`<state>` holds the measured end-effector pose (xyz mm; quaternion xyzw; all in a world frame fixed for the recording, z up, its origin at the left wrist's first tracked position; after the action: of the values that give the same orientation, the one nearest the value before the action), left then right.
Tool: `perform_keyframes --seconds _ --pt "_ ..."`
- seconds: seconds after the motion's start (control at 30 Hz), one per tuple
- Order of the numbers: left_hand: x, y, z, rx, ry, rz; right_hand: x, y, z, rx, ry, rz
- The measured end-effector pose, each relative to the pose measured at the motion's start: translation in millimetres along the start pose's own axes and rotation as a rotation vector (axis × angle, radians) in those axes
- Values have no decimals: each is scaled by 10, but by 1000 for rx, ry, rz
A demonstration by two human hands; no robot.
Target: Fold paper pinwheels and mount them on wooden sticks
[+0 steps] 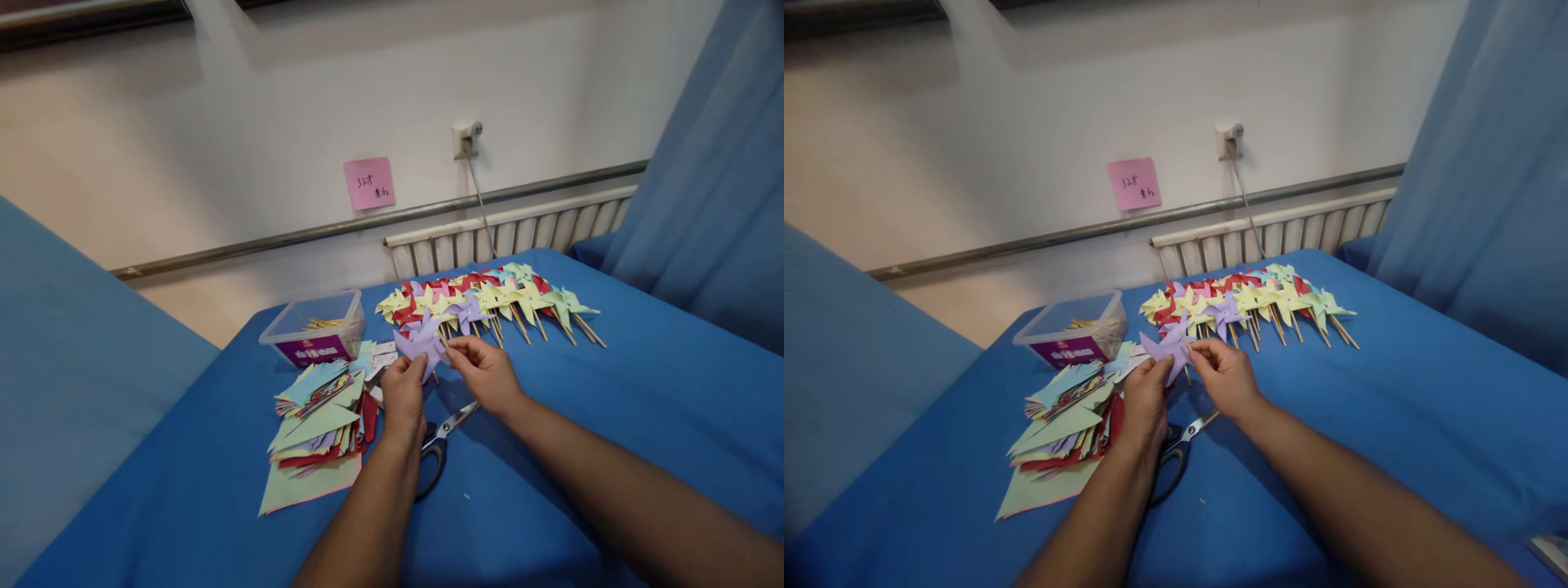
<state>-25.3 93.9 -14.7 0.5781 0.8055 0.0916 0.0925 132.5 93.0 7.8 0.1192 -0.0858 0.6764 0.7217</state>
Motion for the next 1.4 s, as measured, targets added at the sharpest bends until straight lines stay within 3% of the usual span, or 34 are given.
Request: perform_keyframes --seconds 0.33,1.1,1.4 --pt "30 33 -29 127 47 84 12 117 -125 5 46 106" --pt "-9 -2 -79 222 81 19 5 -34 -27 0 55 35" --pt "-14 30 -119 241 131 37 -79 105 -51 -28 50 82"
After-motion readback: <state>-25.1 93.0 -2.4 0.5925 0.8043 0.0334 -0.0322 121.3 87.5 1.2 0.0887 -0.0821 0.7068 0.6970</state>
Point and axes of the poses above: each hand's wrist, its own x-axis towards the middle knuckle, its own y-axis out of the palm, z = x × y, the point moved 9 cm from there along x, towards the middle knuckle, and after that the axes turned 2 degrees about y, right-handed, at the moved point
